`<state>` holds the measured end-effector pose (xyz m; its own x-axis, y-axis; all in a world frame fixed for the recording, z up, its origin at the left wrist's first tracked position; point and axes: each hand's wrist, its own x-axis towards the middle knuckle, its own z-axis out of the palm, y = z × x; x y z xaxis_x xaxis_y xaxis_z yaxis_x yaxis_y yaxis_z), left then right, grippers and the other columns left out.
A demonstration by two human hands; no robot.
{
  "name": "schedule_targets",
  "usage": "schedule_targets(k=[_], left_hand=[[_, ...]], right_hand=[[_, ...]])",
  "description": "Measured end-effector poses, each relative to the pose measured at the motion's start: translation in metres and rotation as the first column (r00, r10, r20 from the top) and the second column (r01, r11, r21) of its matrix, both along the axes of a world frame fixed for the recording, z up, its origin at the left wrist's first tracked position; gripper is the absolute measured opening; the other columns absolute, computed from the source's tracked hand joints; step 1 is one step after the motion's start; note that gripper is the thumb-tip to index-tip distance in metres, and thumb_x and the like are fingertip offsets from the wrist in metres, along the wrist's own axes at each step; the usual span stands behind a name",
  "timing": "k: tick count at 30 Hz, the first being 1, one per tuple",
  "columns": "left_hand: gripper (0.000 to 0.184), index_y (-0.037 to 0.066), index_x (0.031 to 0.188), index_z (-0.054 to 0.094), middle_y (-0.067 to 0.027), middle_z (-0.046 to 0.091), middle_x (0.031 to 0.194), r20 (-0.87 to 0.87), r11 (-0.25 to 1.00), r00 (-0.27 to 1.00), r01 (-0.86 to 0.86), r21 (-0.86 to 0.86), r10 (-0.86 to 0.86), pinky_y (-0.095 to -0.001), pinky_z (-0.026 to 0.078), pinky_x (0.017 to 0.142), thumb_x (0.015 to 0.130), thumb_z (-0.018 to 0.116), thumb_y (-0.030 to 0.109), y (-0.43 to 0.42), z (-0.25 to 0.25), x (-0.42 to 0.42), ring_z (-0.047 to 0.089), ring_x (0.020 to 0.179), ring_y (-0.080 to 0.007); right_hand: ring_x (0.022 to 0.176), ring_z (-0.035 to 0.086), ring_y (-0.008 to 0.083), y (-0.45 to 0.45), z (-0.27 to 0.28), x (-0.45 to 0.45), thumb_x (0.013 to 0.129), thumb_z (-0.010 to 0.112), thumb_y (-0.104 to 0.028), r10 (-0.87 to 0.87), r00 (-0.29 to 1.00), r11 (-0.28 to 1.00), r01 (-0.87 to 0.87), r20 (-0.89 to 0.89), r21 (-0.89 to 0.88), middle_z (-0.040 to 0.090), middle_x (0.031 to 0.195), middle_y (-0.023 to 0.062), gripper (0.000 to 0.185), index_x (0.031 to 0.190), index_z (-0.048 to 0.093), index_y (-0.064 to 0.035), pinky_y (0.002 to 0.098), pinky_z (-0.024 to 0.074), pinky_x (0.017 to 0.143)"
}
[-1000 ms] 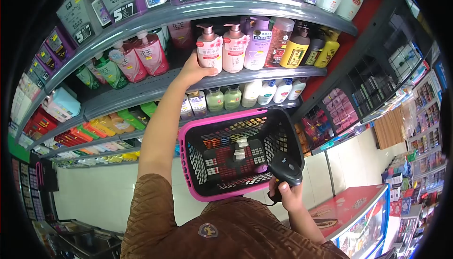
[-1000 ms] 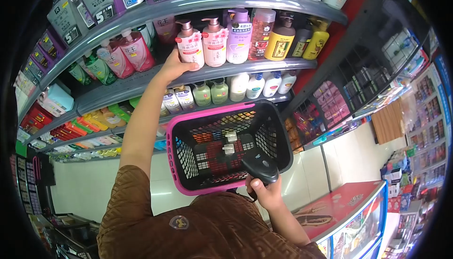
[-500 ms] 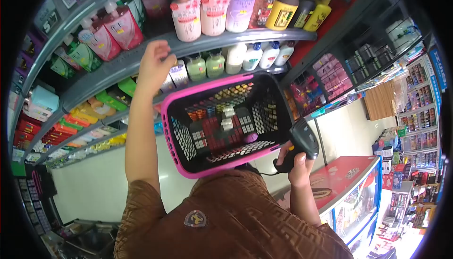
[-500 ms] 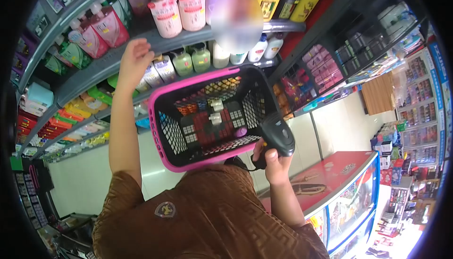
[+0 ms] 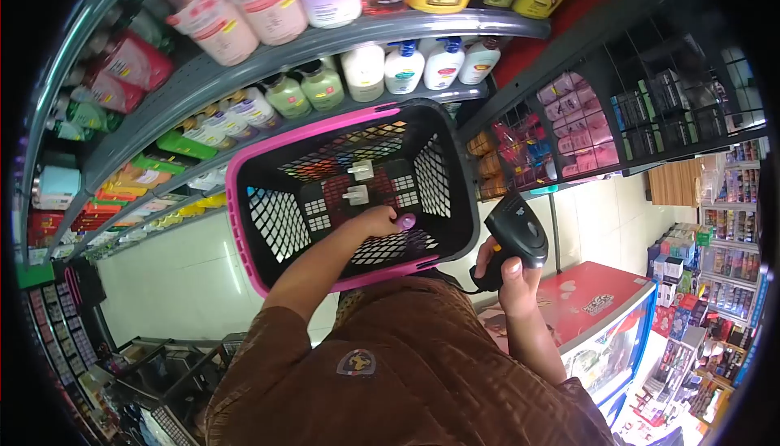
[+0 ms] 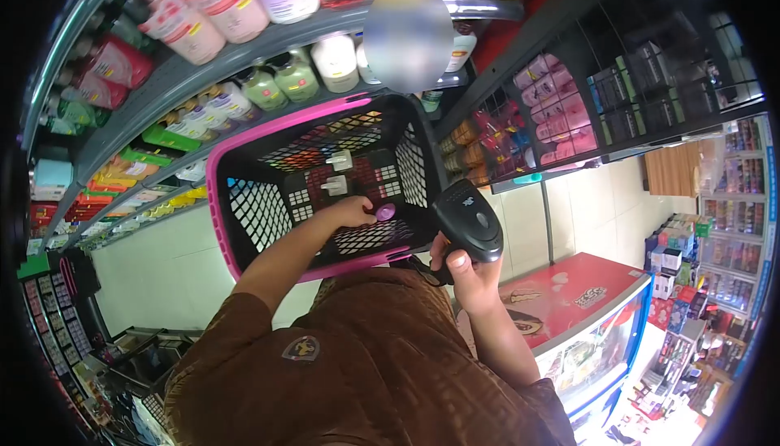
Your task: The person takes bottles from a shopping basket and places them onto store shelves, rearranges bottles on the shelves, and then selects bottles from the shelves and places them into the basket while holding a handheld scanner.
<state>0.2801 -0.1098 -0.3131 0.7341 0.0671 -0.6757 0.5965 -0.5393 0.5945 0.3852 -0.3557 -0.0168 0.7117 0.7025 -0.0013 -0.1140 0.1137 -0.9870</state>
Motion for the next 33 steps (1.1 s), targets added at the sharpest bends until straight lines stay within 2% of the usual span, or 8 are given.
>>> schedule_targets(k=[5, 11, 15, 17, 24, 26, 30, 33], left_hand=[[0.055, 0.006, 0.122, 0.073, -0.0175, 0.072, 0.125, -0.121, 0.944, 0.989, 0.116, 0.309, -0.082, -0.0443, 0.057, 0.096, 0.082, 0.079, 0.043, -0.056, -0.030, 0.046, 0.072, 0.113, -0.0327], [0.042, 0.012, 0.126, 0.072, -0.0157, 0.070, 0.131, -0.278, 0.887, 0.919, 0.359, 0.291, -0.280, -0.0461, 0.056, 0.098, 0.090, 0.072, 0.033, -0.061, -0.095, 0.059, 0.068, 0.120, -0.0337], [0.028, 0.004, 0.107, 0.079, -0.0195, 0.077, 0.109, -0.127, 0.897, 0.961, 0.274, 0.347, -0.245, -0.0430, 0.060, 0.089, 0.089, 0.066, 0.022, -0.022, -0.024, 0.045, 0.076, 0.102, -0.0300], [0.028, 0.001, 0.097, 0.078, -0.0181, 0.078, 0.091, -0.268, 0.980, 0.955, 0.165, 0.112, -0.130, -0.0402, 0.062, 0.076, 0.089, 0.070, 0.027, 0.009, 0.013, 0.041, 0.078, 0.081, -0.0274], [0.032, -0.002, 0.097, 0.072, -0.0073, 0.070, 0.071, 0.091, 0.928, 0.959, -0.232, -0.292, 0.269, -0.0281, 0.055, 0.055, 0.097, 0.069, 0.031, 0.068, 0.219, -0.053, 0.071, 0.063, -0.0160], [0.035, -0.002, 0.099, 0.070, -0.0077, 0.070, 0.073, 0.077, 0.739, 0.860, -0.385, -0.553, 0.505, -0.0252, 0.053, 0.052, 0.097, 0.070, 0.033, 0.076, 0.254, -0.081, 0.069, 0.060, -0.0134], [0.039, -0.003, 0.099, 0.068, -0.0045, 0.066, 0.069, 0.114, 0.515, 0.668, -0.441, -0.735, 0.735, -0.0237, 0.053, 0.052, 0.097, 0.071, 0.036, 0.062, 0.263, -0.121, 0.061, 0.053, -0.0104], [0.042, 0.001, 0.098, 0.068, -0.0016, 0.061, 0.067, 0.053, 0.264, 0.386, -0.520, -0.812, 0.921, -0.0284, 0.056, 0.055, 0.098, 0.067, 0.043, 0.047, 0.236, -0.126, 0.053, 0.048, -0.0098]], right_hand=[[0.069, 0.062, 0.0130, -0.019, 0.002, 0.040, 0.088, 0.079, -0.056, 0.011, 0.999, 0.995, -0.014, -0.032, -0.100, 0.066, 0.085, 0.0073, 0.075, 0.128, 0.059, 0.0042, 0.0269, 0.0499, 0.062], [0.069, 0.064, 0.0127, -0.039, 0.004, 0.067, 0.090, 0.079, -0.054, 0.018, 0.997, 0.992, -0.008, 0.080, -0.124, 0.067, 0.085, 0.0071, 0.073, 0.129, 0.059, 0.0041, 0.0271, 0.0509, 0.063], [0.065, 0.062, 0.0124, -0.033, -0.014, 0.082, 0.095, 0.074, -0.051, 0.105, 0.994, 0.988, -0.102, 0.025, -0.113, 0.066, 0.084, 0.0070, 0.065, 0.127, 0.059, 0.0033, 0.0270, 0.0500, 0.061], [0.064, 0.061, 0.0117, -0.022, -0.023, 0.083, 0.099, 0.070, -0.044, 0.140, 0.990, 0.985, -0.142, -0.036, -0.095, 0.064, 0.081, 0.0065, 0.054, 0.125, 0.059, 0.0024, 0.0263, 0.0483, 0.058], [0.069, 0.063, 0.0097, 0.022, -0.054, 0.078, 0.097, 0.074, -0.024, 0.336, 0.941, 0.840, -0.315, -0.033, -0.441, 0.069, 0.092, 0.0067, 0.032, 0.116, 0.066, 0.0012, 0.0244, 0.0507, 0.058], [0.076, 0.063, 0.0078, 0.036, -0.072, 0.068, 0.092, 0.080, -0.015, 0.397, 0.915, 0.865, -0.349, 0.068, -0.360, 0.069, 0.102, 0.0065, 0.037, 0.123, 0.066, -0.0012, 0.0218, 0.0511, 0.057], [0.091, 0.061, 0.0106, 0.063, -0.041, 0.029, 0.079, 0.086, -0.003, 0.355, 0.892, 0.909, -0.400, -0.281, -0.120, 0.062, 0.106, 0.0005, 0.054, 0.128, 0.062, -0.0066, 0.0269, 0.0541, 0.080], [0.093, 0.061, 0.0108, 0.078, -0.028, 0.013, 0.074, 0.088, 0.003, 0.318, 0.904, 0.882, -0.393, -0.287, -0.261, 0.058, 0.101, -0.0022, 0.052, 0.117, 0.062, -0.0093, 0.0277, 0.0530, 0.085]])
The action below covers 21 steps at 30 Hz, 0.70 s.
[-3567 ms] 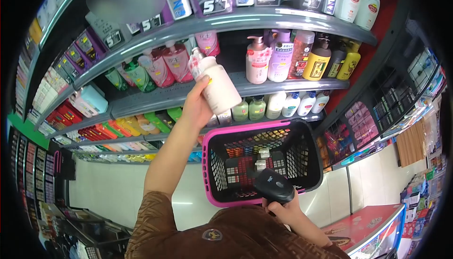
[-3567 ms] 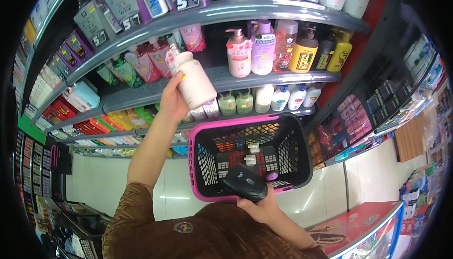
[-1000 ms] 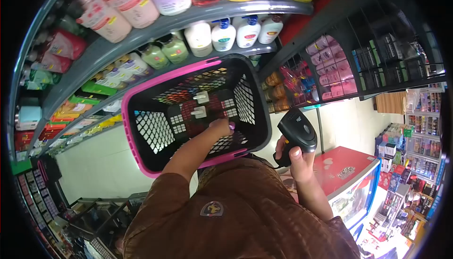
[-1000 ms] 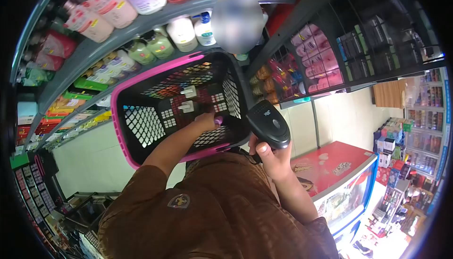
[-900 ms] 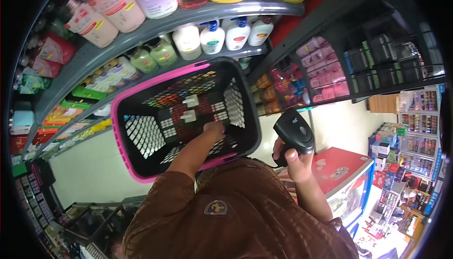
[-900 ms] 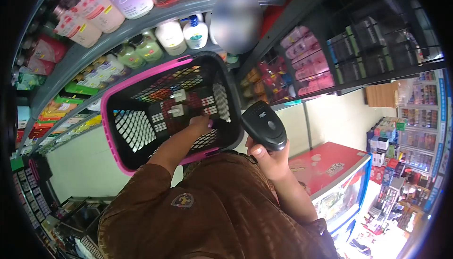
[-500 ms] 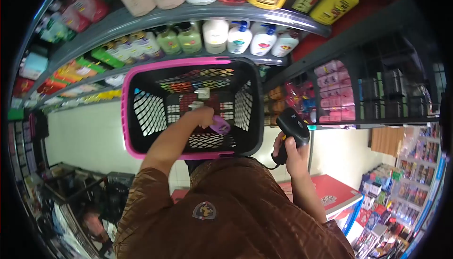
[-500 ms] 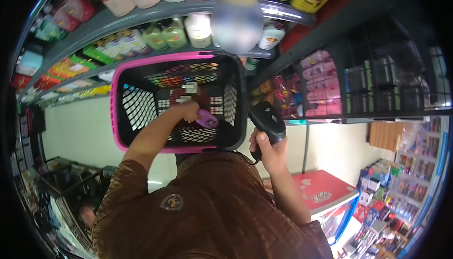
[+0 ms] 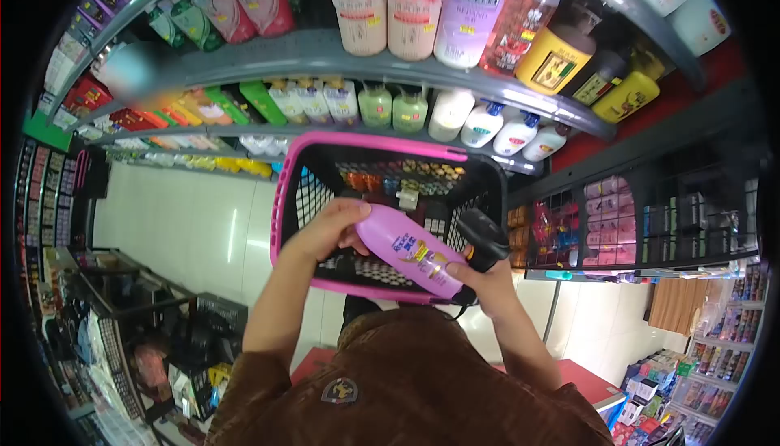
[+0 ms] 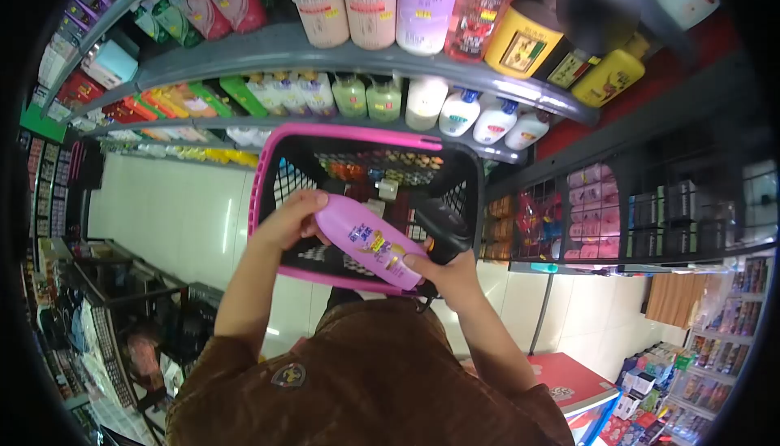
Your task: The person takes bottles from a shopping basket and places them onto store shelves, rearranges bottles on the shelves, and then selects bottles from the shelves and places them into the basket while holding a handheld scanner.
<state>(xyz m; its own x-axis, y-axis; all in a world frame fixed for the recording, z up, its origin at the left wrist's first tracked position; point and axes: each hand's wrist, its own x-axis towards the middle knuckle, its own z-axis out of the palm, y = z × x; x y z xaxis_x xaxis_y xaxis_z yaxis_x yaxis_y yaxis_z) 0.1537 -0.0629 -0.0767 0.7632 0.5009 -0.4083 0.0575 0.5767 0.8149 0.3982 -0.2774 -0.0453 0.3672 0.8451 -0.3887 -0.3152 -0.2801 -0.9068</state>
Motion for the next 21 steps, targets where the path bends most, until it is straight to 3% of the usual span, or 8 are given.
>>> schedule_targets(k=[3, 5, 9, 12, 15, 16, 17, 21], left_hand=[[0.039, 0.004, 0.114, 0.065, -0.0055, 0.069, 0.092, -0.047, 0.872, 0.887, -0.460, -0.167, 0.459, -0.0357, 0.061, 0.079, 0.103, 0.063, 0.040, -0.037, 0.010, 0.024, 0.069, 0.082, -0.0158], [0.038, 0.010, 0.130, 0.056, -0.0064, 0.067, 0.115, 0.058, 0.871, 0.893, -0.419, -0.258, 0.447, -0.0405, 0.057, 0.090, 0.102, 0.067, 0.033, -0.056, -0.021, 0.026, 0.066, 0.105, -0.0197], [0.042, 0.013, 0.129, 0.055, -0.0088, 0.066, 0.114, 0.100, 0.764, 0.857, -0.392, -0.512, 0.506, -0.0442, 0.057, 0.089, 0.098, 0.071, 0.036, -0.068, 0.027, 0.019, 0.066, 0.103, -0.0229], [0.063, 0.012, 0.145, 0.045, -0.0135, 0.066, 0.119, 0.313, 0.834, 0.899, -0.096, -0.544, 0.307, -0.0487, 0.059, 0.088, 0.097, 0.064, 0.048, -0.030, 0.023, -0.014, 0.068, 0.103, -0.0289], [0.075, 0.004, 0.150, 0.043, -0.0201, 0.063, 0.130, 0.487, 0.906, 0.856, 0.055, -0.419, 0.173, -0.0495, 0.058, 0.093, 0.097, 0.059, 0.055, -0.007, 0.048, -0.044, 0.068, 0.110, -0.0338], [0.078, -0.003, 0.146, 0.047, -0.0250, 0.061, 0.135, 0.556, 0.945, 0.822, 0.074, -0.320, 0.124, -0.0493, 0.057, 0.097, 0.096, 0.058, 0.057, -0.002, 0.056, -0.054, 0.068, 0.114, -0.0366], [0.078, -0.003, 0.146, 0.047, -0.0250, 0.061, 0.135, 0.547, 0.941, 0.826, 0.060, -0.332, 0.140, -0.0493, 0.057, 0.097, 0.096, 0.058, 0.057, 0.003, 0.056, -0.062, 0.068, 0.114, -0.0366], [0.084, 0.000, 0.154, 0.038, -0.0292, 0.052, 0.147, 0.714, 0.955, 0.699, 0.232, -0.185, -0.031, -0.0568, 0.053, 0.104, 0.094, 0.061, 0.054, 0.028, 0.063, -0.086, 0.060, 0.128, -0.0437]], right_hand=[[0.091, 0.063, 0.0107, 0.015, 0.011, -0.033, 0.076, 0.089, 0.000, -0.063, 0.996, 0.996, 0.059, 0.056, 0.070, 0.064, 0.101, -0.0004, 0.047, 0.117, 0.065, -0.0062, 0.0270, 0.0546, 0.081], [0.092, 0.067, 0.0107, 0.030, 0.019, -0.062, 0.078, 0.090, -0.005, -0.098, 0.917, 0.986, 0.038, 0.386, 0.161, 0.072, 0.105, 0.0032, 0.044, 0.116, 0.069, -0.0022, 0.0288, 0.0561, 0.080], [0.085, 0.076, 0.0308, 0.035, 0.033, -0.110, 0.080, 0.088, -0.027, -0.094, 0.481, 0.937, -0.253, 0.872, 0.241, 0.075, 0.098, 0.0195, 0.046, 0.115, 0.070, -0.0014, 0.0371, 0.0594, 0.078], [0.078, 0.075, 0.0277, 0.044, 0.044, -0.126, 0.078, 0.089, -0.022, -0.188, 0.470, 0.756, -0.492, 0.862, 0.433, 0.075, 0.093, 0.0172, 0.044, 0.112, 0.070, -0.0012, 0.0347, 0.0585, 0.076], [0.080, 0.073, 0.0196, 0.029, 0.072, -0.149, 0.077, 0.089, -0.019, 0.113, 0.716, 0.921, -0.336, 0.688, 0.198, 0.075, 0.094, 0.0141, 0.042, 0.109, 0.070, -0.0002, 0.0309, 0.0567, 0.077], [0.079, 0.069, 0.0118, 0.029, 0.090, -0.164, 0.075, 0.091, -0.018, -0.061, 0.695, 0.911, -0.255, 0.717, 0.325, 0.074, 0.090, 0.0088, 0.044, 0.110, 0.070, 0.0006, 0.0282, 0.0550, 0.076], [0.080, 0.067, 0.0087, 0.024, 0.077, -0.162, 0.074, 0.092, -0.021, 0.107, 0.812, 0.934, -0.280, 0.574, 0.221, 0.074, 0.090, 0.0067, 0.050, 0.113, 0.070, 0.0011, 0.0282, 0.0550, 0.077], [0.081, 0.068, 0.0115, 0.019, 0.068, -0.180, 0.075, 0.092, -0.028, 0.027, 0.888, 0.885, -0.235, 0.460, 0.401, 0.074, 0.093, 0.0070, 0.056, 0.117, 0.069, 0.0027, 0.0294, 0.0547, 0.077]])
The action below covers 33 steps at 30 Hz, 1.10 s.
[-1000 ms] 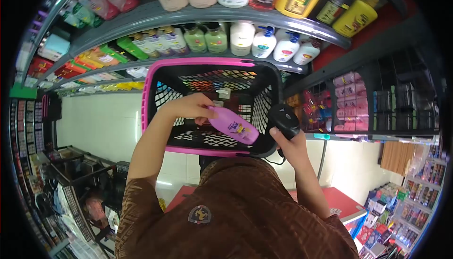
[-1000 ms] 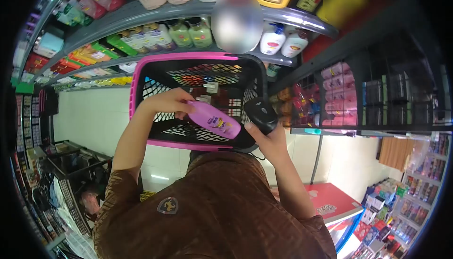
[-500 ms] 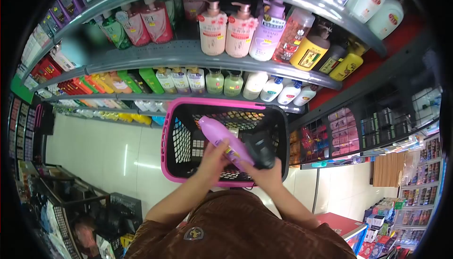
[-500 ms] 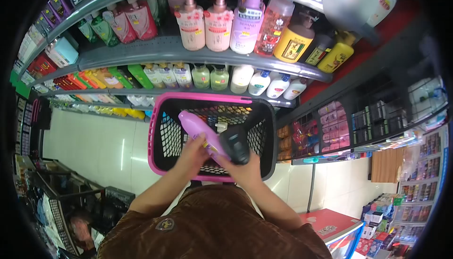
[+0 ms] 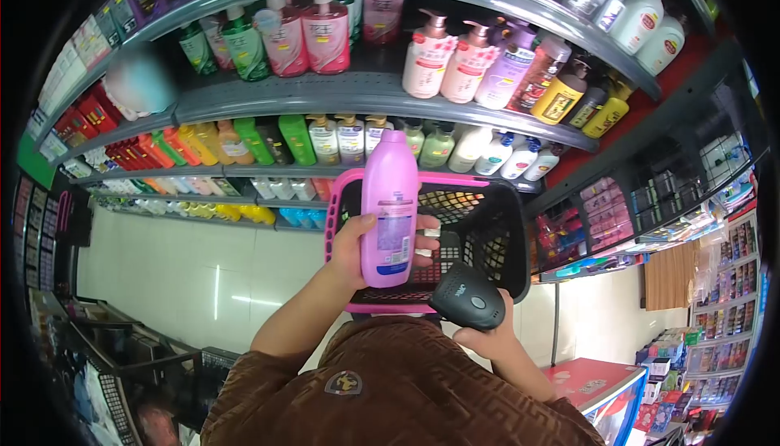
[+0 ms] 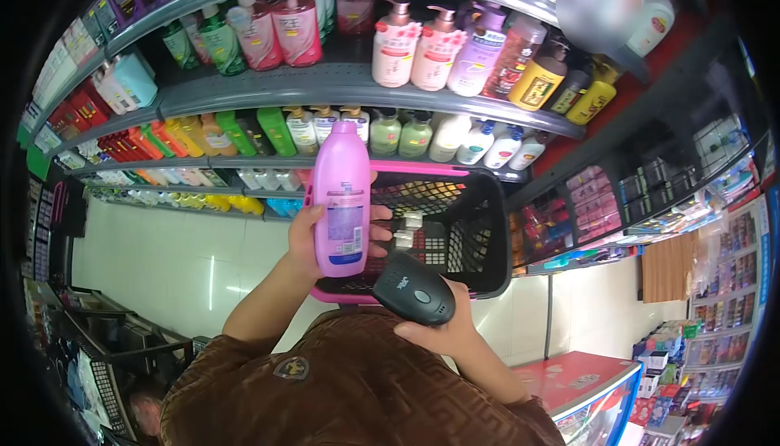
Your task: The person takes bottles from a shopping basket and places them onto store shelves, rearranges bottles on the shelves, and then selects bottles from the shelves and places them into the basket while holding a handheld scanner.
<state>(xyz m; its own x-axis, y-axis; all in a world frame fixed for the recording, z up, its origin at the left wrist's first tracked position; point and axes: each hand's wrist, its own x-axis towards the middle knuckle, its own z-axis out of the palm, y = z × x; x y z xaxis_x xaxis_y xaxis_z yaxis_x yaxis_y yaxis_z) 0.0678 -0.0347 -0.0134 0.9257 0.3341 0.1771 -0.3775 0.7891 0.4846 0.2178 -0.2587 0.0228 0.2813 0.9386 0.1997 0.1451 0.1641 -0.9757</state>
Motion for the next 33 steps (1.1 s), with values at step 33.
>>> schedule_targets(k=[33], left_hand=[[0.083, 0.011, 0.157, 0.037, -0.0138, 0.061, 0.107, -0.091, 0.969, 0.984, 0.133, -0.209, -0.155, -0.0445, 0.054, 0.076, 0.093, 0.054, 0.062, -0.091, 0.030, -0.013, 0.063, 0.088, -0.0271]], right_hand=[[0.082, 0.069, 0.0158, -0.094, -0.005, -0.025, 0.082, 0.087, -0.027, -0.092, 0.994, 0.995, 0.094, -0.056, 0.035, 0.074, 0.092, 0.0099, 0.046, 0.112, 0.070, 0.0036, 0.0319, 0.0549, 0.077]])
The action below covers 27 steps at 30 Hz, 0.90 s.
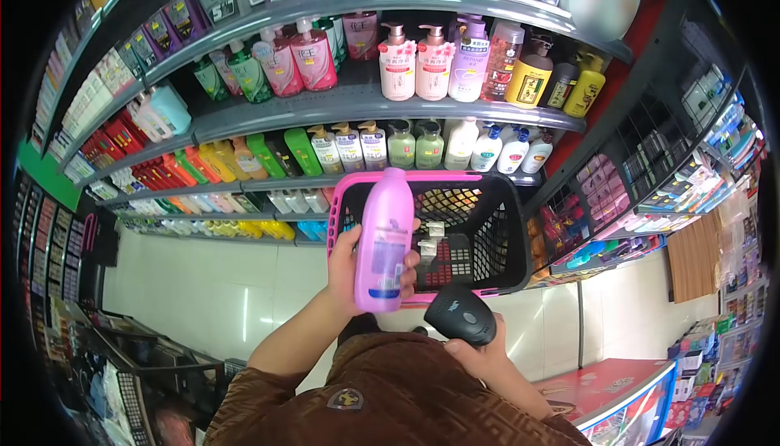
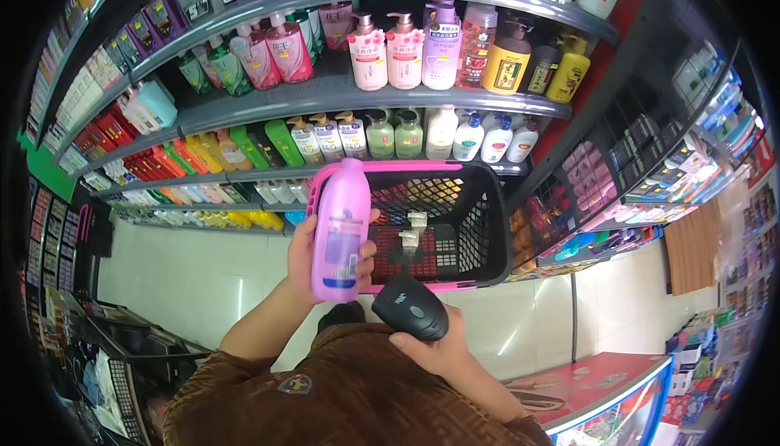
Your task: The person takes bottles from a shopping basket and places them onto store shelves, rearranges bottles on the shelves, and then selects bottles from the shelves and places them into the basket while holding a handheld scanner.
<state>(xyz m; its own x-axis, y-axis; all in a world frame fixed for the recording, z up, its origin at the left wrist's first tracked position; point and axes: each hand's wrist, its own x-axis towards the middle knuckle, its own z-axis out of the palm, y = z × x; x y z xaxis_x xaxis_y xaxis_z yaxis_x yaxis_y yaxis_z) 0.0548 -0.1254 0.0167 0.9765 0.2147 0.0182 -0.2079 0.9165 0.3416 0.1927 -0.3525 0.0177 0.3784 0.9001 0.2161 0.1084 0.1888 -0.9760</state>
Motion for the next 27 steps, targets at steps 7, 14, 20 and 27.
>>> schedule_targets(k=[7, 14, 20, 27], left_hand=[[0.060, 0.007, 0.145, 0.046, -0.0081, 0.060, 0.109, -0.032, 0.757, 0.879, -0.390, 0.524, 0.476, -0.0402, 0.054, 0.085, 0.100, 0.068, 0.040, 0.107, 0.018, 0.021, 0.061, 0.098, -0.0198], [0.061, 0.006, 0.131, 0.047, -0.0084, 0.064, 0.112, 0.231, 0.148, 0.574, -0.537, 0.831, 0.786, -0.0356, 0.058, 0.085, 0.084, 0.084, 0.005, 0.236, 0.055, 0.072, 0.068, 0.099, -0.0178], [0.066, 0.005, 0.134, 0.040, -0.0106, 0.060, 0.121, 0.427, -0.090, 0.504, -0.563, 0.822, 0.751, -0.0345, 0.054, 0.094, 0.084, 0.083, 0.005, 0.306, 0.041, 0.122, 0.063, 0.108, -0.0185], [0.063, 0.003, 0.132, 0.042, -0.0111, 0.064, 0.110, 0.316, 0.017, 0.552, -0.514, 0.858, 0.772, -0.0346, 0.056, 0.083, 0.084, 0.082, 0.008, 0.358, -0.004, 0.171, 0.066, 0.097, -0.0187]], right_hand=[[0.083, 0.063, 0.0113, -0.001, -0.004, -0.002, 0.083, 0.087, -0.031, -0.112, 0.989, 0.992, 0.105, -0.095, -0.071, 0.070, 0.091, 0.0030, 0.044, 0.108, 0.068, -0.0003, 0.0298, 0.0521, 0.076], [0.087, 0.066, 0.0117, 0.024, -0.025, -0.029, 0.085, 0.085, -0.025, -0.240, 0.967, 0.969, 0.234, -0.085, -0.080, 0.074, 0.097, 0.0065, 0.042, 0.113, 0.070, 0.0033, 0.0306, 0.0542, 0.080], [0.087, 0.065, 0.0111, 0.056, -0.006, -0.059, 0.086, 0.086, -0.026, -0.321, 0.937, 0.946, 0.312, -0.135, -0.087, 0.074, 0.097, 0.0052, 0.042, 0.112, 0.071, 0.0030, 0.0310, 0.0543, 0.081], [0.086, 0.066, 0.0107, 0.085, -0.011, -0.083, 0.088, 0.085, -0.026, -0.406, 0.904, 0.911, 0.390, -0.131, -0.132, 0.074, 0.095, 0.0045, 0.039, 0.110, 0.071, 0.0033, 0.0310, 0.0548, 0.080]])
